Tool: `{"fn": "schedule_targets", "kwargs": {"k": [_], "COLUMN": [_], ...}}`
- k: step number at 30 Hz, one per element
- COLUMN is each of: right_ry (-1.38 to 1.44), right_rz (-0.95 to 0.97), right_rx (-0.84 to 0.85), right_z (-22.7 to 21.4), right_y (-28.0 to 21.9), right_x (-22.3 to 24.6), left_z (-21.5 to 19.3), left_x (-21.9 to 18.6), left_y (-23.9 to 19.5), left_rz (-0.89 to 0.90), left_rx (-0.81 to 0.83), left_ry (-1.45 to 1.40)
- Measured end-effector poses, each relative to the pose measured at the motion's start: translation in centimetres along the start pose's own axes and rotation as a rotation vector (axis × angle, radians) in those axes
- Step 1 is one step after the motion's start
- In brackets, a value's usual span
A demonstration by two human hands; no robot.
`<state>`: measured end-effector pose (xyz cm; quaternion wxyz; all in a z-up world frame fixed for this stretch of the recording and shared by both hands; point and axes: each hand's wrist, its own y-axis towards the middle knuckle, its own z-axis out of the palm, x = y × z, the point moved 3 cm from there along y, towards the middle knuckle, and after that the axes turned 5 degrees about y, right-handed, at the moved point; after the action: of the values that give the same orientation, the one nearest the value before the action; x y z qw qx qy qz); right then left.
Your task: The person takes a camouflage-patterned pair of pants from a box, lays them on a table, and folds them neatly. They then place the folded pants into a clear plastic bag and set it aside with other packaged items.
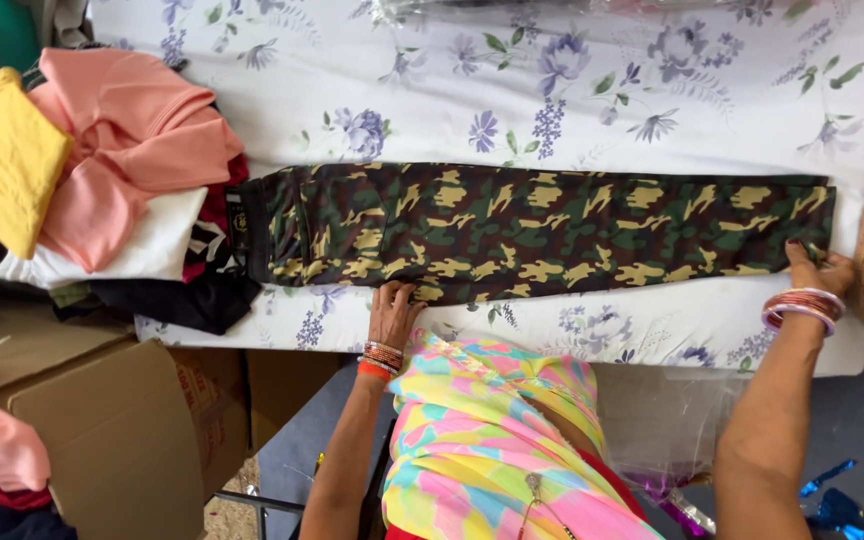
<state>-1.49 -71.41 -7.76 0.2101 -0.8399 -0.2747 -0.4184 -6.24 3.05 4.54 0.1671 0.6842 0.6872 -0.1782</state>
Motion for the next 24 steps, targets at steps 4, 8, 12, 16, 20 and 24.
{"fn": "schedule_targets", "kwargs": {"k": [4, 8, 12, 16, 20, 24], "right_ry": [0.077, -0.007, 0.103, -0.026, -0.173, -0.733], "right_rz": [0.323, 0.289, 0.192, -0.212, -0.515, -0.652], "right_rx": [-0.048, 0.036, -0.044, -0.087, -0.119, -0.211], "right_z": [-0.5, -1.2, -0.9, -0.1, -0.2, 0.6], "right_y": [-1.9, -2.1, 0.8, 0.9, 1.6, -6.0], "right_x": [6.1, 8.1, 3.4, 2.3, -1.3, 14.6], "left_z": [0.6, -2.2, -0.2, -1.7, -3.1, -2.2], "left_x": [1.3, -0.4, 2.2, 0.6, -0.6, 1.5], "left_y": [-1.2, -0.1, -1.1, 0.4, 3.8, 8.0], "left_rz": [0.113, -0.060, -0.107, -0.028, -0.129, 0.137], "left_rx": [0.056, 0.124, 0.228, 0.313, 0.257, -0.116], "left_ry": [0.015, -0.107, -0.129, -0.016, 0.048, 0.097]}}
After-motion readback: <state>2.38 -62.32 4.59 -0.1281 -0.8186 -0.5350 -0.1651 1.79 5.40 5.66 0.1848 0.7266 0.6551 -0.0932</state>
